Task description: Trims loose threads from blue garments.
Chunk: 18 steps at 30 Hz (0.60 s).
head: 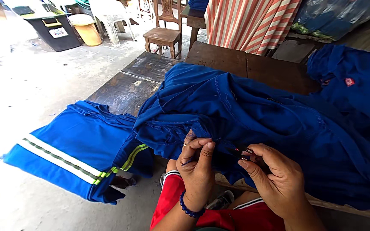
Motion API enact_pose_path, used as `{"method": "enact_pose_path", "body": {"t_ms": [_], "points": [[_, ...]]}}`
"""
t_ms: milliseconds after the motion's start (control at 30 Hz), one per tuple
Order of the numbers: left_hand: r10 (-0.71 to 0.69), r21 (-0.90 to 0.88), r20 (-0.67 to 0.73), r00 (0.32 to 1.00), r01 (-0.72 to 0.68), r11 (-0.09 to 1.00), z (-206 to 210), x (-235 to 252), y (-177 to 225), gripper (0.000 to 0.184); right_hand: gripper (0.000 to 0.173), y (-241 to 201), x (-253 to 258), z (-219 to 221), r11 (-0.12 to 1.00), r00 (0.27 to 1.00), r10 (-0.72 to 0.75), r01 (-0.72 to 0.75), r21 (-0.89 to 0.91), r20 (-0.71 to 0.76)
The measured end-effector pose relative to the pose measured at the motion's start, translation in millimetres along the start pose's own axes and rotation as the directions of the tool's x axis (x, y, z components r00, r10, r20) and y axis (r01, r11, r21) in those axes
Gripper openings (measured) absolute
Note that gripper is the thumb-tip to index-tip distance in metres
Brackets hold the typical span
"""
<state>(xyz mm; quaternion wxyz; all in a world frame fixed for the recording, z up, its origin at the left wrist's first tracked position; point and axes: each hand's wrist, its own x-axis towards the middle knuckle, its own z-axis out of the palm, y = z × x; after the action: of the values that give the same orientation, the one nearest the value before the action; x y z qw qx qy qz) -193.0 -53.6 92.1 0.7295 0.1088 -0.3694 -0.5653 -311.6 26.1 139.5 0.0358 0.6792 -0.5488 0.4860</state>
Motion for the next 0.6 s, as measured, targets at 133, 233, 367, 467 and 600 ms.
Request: {"method": "enact_pose_path", "body": {"t_ms": [133, 233, 367, 467, 600], "points": [[0.011, -0.054, 0.002, 1.0, -0.011, 0.998, -1, -3, 0, 0.006, 0.03, 0, 3, 4, 0.989, 0.999, -0.039, 0.042, -0.144, 0.025], [0.033, -0.055, 0.033, 0.999, -0.032, 0.998, -3, -4, 0, 0.005, 0.031, -1, 5, 7, 0.974, 0.997, -0.06, 0.068, -0.218, 0.045], [0.078, 0.0, 0.069, 0.995, -0.078, 0.997, -7, -6, -2, 0.006, 0.032, -4, 9, 14, 0.962, 0.996, -0.084, 0.089, -0.257, 0.03], [0.125, 0.059, 0.093, 0.988, -0.131, 0.99, -7, -7, -3, 0.006, 0.032, -7, 13, 20, 0.946, 0.993, -0.118, 0.118, -0.301, 0.018], [0.155, 0.08, 0.111, 0.982, -0.165, 0.983, -9, -7, -3, 0.007, 0.031, -9, 14, 24, 0.918, 0.988, -0.156, 0.144, -0.37, -0.002]]}}
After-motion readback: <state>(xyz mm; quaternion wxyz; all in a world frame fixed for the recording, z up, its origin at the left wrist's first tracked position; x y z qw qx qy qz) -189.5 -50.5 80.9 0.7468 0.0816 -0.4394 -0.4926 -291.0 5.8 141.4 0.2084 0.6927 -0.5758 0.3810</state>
